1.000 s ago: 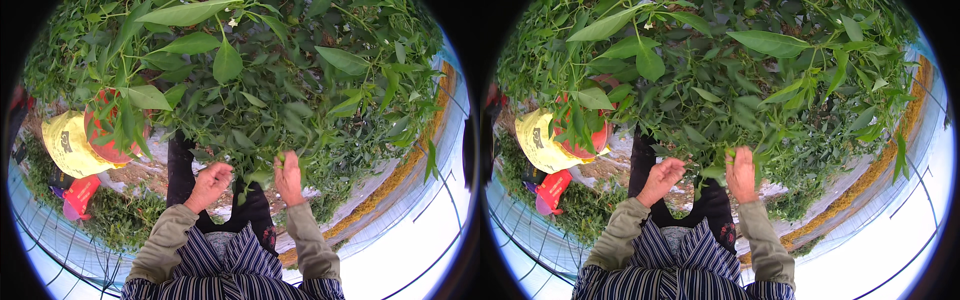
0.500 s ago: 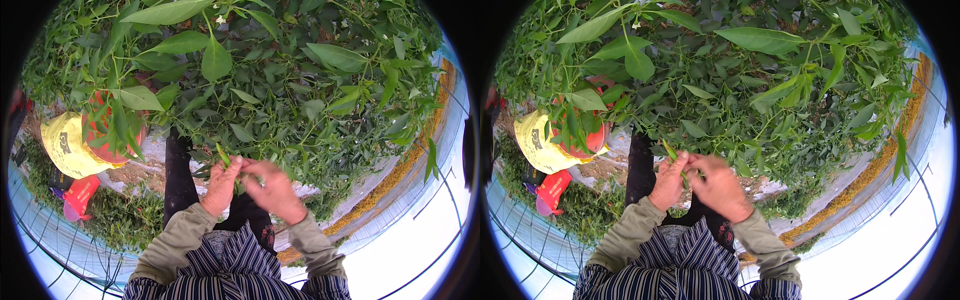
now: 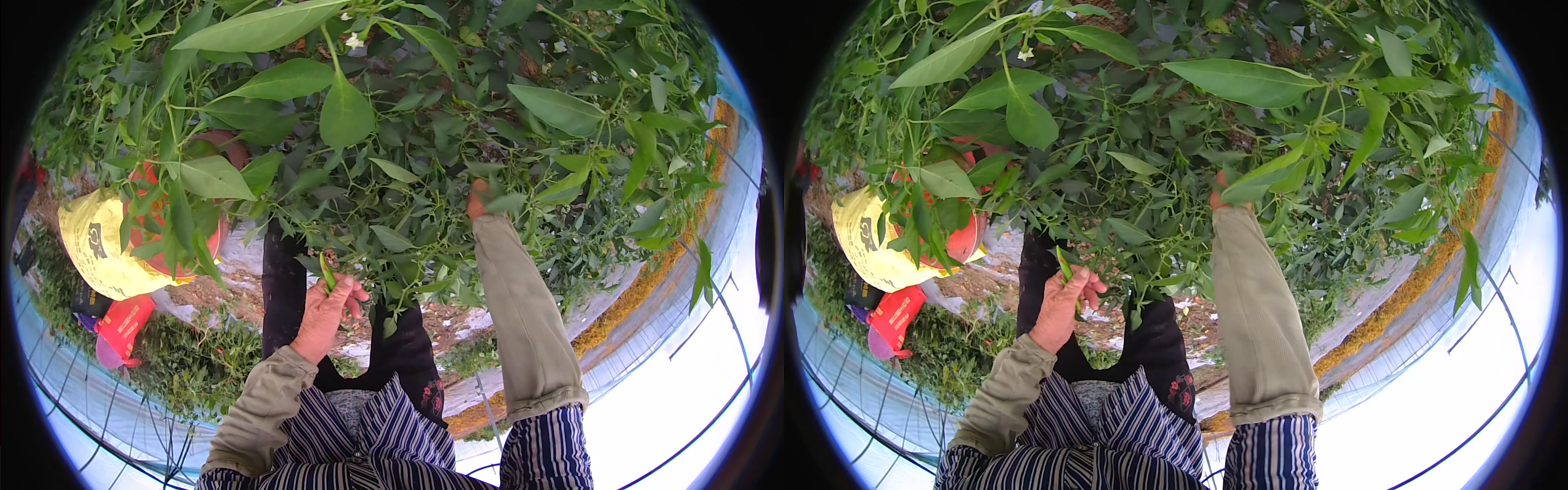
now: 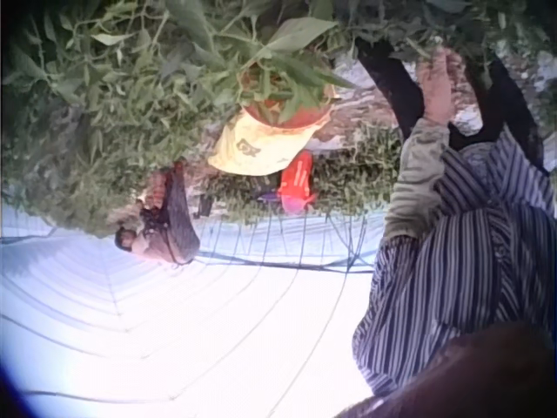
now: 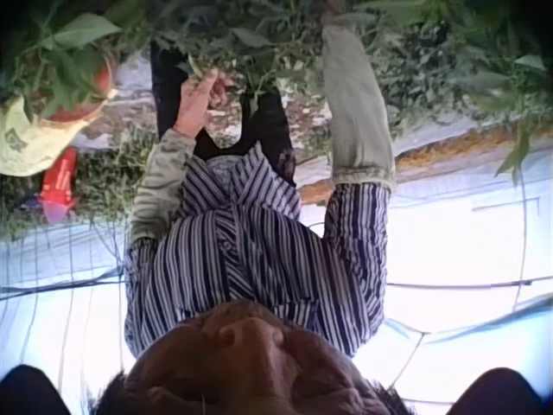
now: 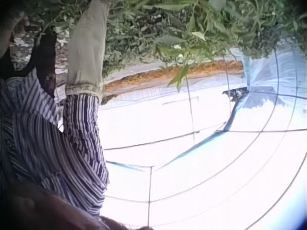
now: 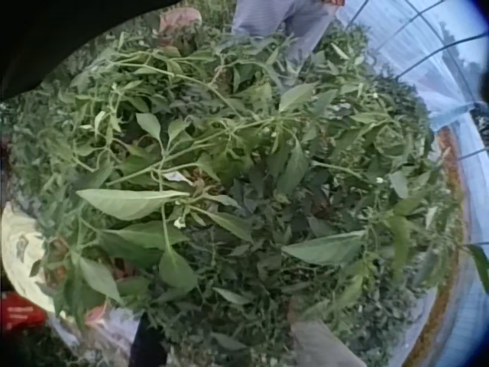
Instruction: The person harvests chili peppers by plucking them from the plants by hand and placing them into a bucket.
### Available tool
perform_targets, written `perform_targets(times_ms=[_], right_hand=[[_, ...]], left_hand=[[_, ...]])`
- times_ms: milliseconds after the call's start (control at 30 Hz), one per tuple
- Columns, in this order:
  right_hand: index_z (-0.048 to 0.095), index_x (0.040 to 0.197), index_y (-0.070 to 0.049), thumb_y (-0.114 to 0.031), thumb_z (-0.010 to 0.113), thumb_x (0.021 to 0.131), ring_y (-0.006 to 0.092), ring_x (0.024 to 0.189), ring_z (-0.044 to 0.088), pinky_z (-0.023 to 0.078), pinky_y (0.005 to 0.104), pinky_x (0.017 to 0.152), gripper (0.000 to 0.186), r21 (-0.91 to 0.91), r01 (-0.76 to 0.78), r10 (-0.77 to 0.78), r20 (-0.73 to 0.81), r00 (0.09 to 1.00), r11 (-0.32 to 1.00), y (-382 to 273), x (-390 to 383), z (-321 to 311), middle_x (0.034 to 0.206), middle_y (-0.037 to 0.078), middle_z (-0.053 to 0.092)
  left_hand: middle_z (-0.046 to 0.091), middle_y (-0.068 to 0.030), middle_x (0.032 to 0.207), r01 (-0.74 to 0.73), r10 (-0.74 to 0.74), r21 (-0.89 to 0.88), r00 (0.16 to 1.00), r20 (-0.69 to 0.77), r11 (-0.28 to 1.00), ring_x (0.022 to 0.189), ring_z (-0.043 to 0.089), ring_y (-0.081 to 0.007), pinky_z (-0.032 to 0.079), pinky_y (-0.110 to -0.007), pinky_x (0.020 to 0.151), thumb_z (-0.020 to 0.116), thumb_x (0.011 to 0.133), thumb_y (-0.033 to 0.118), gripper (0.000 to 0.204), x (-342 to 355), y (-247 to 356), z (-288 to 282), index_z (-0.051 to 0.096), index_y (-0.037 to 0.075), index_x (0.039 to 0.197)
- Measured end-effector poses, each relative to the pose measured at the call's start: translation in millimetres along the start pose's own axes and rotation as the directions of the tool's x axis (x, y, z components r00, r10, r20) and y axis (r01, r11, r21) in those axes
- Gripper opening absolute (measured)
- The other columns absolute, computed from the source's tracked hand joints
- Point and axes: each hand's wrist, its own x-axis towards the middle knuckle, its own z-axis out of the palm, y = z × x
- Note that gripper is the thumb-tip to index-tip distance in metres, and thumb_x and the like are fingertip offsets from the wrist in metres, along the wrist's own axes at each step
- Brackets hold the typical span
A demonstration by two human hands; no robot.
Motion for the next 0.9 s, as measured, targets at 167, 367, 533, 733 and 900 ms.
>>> perform_targets(times_ms=[167,367,533,733,900], right_hand=[[0.055,0.101,-0.001,-0.021,0.053,0.095,0.0378,0.076,0.066,0.053,0.0466,0.065,0.021,0.484,-0.006,0.081,-0.134,0.988,0.875,3,-65,-61,0.085,0.020,0.065],[0.055,0.098,-0.001,-0.020,0.056,0.096,0.0296,0.060,0.062,0.050,0.0399,0.053,0.019,0.936,-0.116,0.080,0.094,0.992,0.331,-37,-171,-131,0.071,0.016,0.062],[0.051,0.104,-0.003,-0.015,0.057,0.093,0.0371,0.063,0.065,0.052,0.0458,0.057,0.018,0.932,-0.032,-0.004,0.036,0.999,0.361,-51,-237,-151,0.073,0.019,0.064],[0.052,0.102,0.000,-0.007,0.059,0.087,0.0337,0.066,0.063,0.053,0.0428,0.059,0.017,0.952,0.118,-0.093,-0.095,0.991,0.282,-54,-253,-156,0.087,0.019,0.062],[0.057,0.107,-0.001,-0.029,0.057,0.093,0.0230,0.093,0.064,0.052,0.0349,0.078,0.031,0.932,-0.349,0.388,0.360,0.848,-0.100,20,-223,-114,0.100,0.012,0.065]], left_hand=[[0.066,-0.0066,0.084,0.005,-0.006,0.028,1.000,0.024,1.000,0.060,0.055,-0.0093,0.043,-0.024,0.055,0.056,0.098,0.028,0.024,1,7,5,0.059,0.004,0.093],[0.059,-0.0019,0.075,-0.039,0.020,0.104,0.983,0.183,0.994,0.060,0.050,-0.0078,0.041,-0.023,0.057,0.056,0.097,0.027,0.025,-3,22,31,0.062,0.002,0.097],[0.045,0.0062,0.072,-0.188,0.107,0.272,0.952,0.286,0.944,0.064,0.041,-0.0039,0.036,-0.021,0.058,0.068,0.088,0.015,0.028,-18,20,62,0.063,0.004,0.113],[0.058,0.0029,0.081,-0.202,0.161,0.193,0.965,0.209,0.960,0.070,0.048,-0.0042,0.042,-0.022,0.063,0.063,0.094,0.019,0.023,-22,4,83,0.066,0.000,0.105],[0.064,-0.0033,0.084,-0.208,0.160,0.353,0.974,0.160,0.912,0.079,0.057,-0.0096,0.046,-0.026,0.071,0.060,0.096,0.022,0.022,-17,6,66,0.064,0.001,0.092]])
